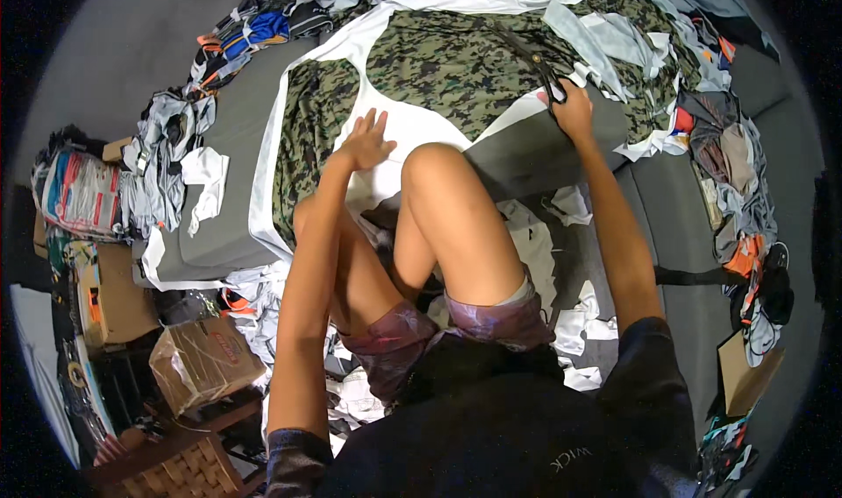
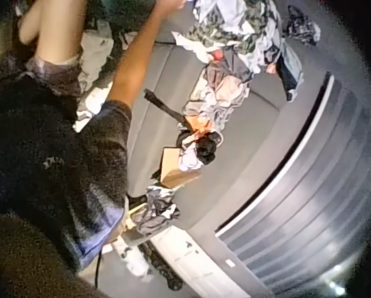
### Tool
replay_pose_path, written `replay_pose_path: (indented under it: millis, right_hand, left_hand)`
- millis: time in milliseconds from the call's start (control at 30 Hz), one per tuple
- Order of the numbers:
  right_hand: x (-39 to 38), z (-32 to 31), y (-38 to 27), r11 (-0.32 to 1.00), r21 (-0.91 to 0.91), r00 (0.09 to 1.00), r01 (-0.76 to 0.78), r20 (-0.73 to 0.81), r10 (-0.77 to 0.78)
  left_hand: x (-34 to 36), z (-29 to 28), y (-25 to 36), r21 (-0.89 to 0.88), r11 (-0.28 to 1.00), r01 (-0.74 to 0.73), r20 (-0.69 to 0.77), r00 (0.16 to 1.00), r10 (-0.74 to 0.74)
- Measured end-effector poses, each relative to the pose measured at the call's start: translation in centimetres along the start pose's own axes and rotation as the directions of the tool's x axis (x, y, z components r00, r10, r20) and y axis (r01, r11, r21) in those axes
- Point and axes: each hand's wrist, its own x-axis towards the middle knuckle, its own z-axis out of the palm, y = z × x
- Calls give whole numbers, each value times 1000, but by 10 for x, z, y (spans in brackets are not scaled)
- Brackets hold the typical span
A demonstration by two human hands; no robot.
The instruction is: Cutting camouflage patterned fabric with scissors.
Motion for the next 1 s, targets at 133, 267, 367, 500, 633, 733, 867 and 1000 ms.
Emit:
replay_pose_path:
  millis: [133, 267, 367, 500, 633, 733, 867, 1000]
  right_hand:
    - [-14, -28, -1, 959, 261, 972, -111, 230, 50]
    - [-96, -83, -16, 747, 549, 823, -375, 568, -4]
    - [-158, -121, -20, 606, 521, 613, -601, 787, -69]
    - [-189, -131, -18, 520, 436, 447, -735, 887, -112]
    - [-189, -108, -21, 623, 473, 480, -623, 860, -174]
    - [-184, -96, -25, 676, 470, 486, -567, 854, -186]
    - [-171, -87, -38, 725, 442, 469, -528, 864, -184]
    - [-159, -83, -46, 741, 409, 455, -533, 877, -156]
  left_hand:
    - [10, -28, 14, -75, 989, -129, 83, 987, 136]
    - [28, -21, 50, -458, 759, -464, -73, 870, 488]
    - [47, -10, 68, -533, 662, -527, 27, 771, 636]
    - [59, -4, 77, -227, 739, -634, 105, 739, 666]
    - [57, 2, 81, -188, 735, -651, 40, 743, 668]
    - [59, 5, 81, -195, 719, -667, 3, 732, 681]
    - [63, 6, 75, -242, 693, -679, -25, 718, 695]
    - [71, 12, 79, -184, 680, -710, -57, 699, 713]
